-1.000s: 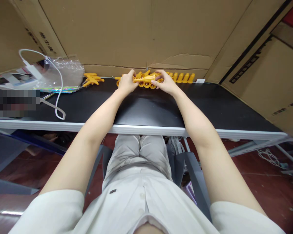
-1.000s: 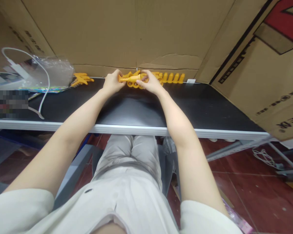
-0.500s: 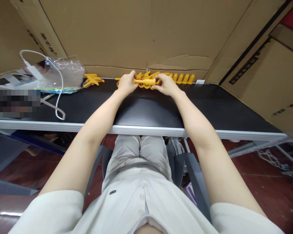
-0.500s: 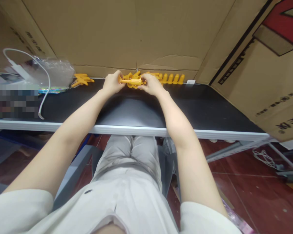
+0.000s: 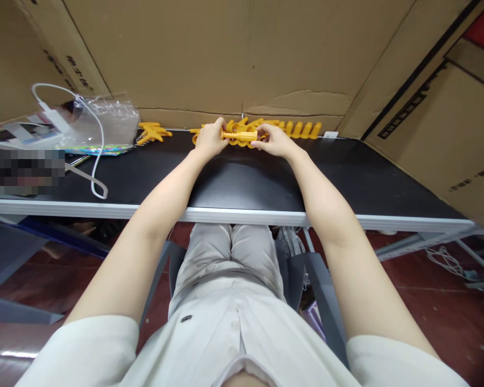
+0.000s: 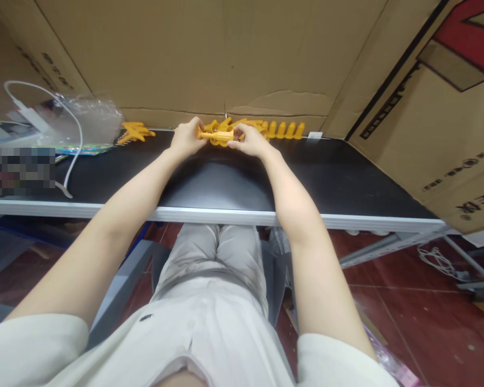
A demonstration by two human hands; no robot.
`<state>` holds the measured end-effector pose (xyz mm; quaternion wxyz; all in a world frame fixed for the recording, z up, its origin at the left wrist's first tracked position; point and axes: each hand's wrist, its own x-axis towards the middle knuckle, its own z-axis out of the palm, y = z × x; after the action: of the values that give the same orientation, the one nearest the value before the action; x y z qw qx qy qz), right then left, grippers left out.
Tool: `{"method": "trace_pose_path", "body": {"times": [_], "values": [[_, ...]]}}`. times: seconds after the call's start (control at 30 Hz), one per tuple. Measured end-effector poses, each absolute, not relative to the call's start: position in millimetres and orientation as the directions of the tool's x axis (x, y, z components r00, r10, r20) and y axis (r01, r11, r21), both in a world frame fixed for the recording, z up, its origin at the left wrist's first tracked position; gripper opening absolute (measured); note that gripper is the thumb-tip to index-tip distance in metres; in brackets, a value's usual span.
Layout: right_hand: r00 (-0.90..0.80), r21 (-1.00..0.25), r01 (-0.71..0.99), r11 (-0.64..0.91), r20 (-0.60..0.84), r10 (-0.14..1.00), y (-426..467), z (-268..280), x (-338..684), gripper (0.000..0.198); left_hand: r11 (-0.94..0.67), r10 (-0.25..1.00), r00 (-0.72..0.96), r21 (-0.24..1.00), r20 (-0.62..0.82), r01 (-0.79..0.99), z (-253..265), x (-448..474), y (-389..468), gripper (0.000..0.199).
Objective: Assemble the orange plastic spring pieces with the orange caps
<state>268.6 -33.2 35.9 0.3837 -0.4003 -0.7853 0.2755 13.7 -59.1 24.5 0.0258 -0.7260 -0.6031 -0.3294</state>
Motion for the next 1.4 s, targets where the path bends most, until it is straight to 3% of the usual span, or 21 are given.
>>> {"method": "trace_pose_path", "body": {"times": [0.5,0.97,1.23,1.4], "values": [[-0.364,-0.839,0.358,0.411,0.28,0.888,-43.0,42.3,268.7,0.045,-0.231,0.878,0.035,0.358,0.477,0.905,28.8,20.0,-64.4,0.051],[-0.324,-0.964,0.224,0.14,0.062,0.944,-49.9,47.7,273.3,0.044,-0.281,0.839,0.066,0.325,0.541,0.903,33.0,31.7,-75.7,0.051],[-0.319,-0.99,0.06,0.125,0.1,0.943,-62.0,52.1,261.4,0.039,-0.315,0.841,0.088,0.35,0.535,0.882,33.0,29.3,-78.3,0.057],[-0.211,-0.972,0.058,0.23,0.213,0.954,-45.3,51.0,266.2,0.052,-0.362,0.842,0.137,0.358,0.521,0.861,26.0,26.7,-72.7,0.085]]}}
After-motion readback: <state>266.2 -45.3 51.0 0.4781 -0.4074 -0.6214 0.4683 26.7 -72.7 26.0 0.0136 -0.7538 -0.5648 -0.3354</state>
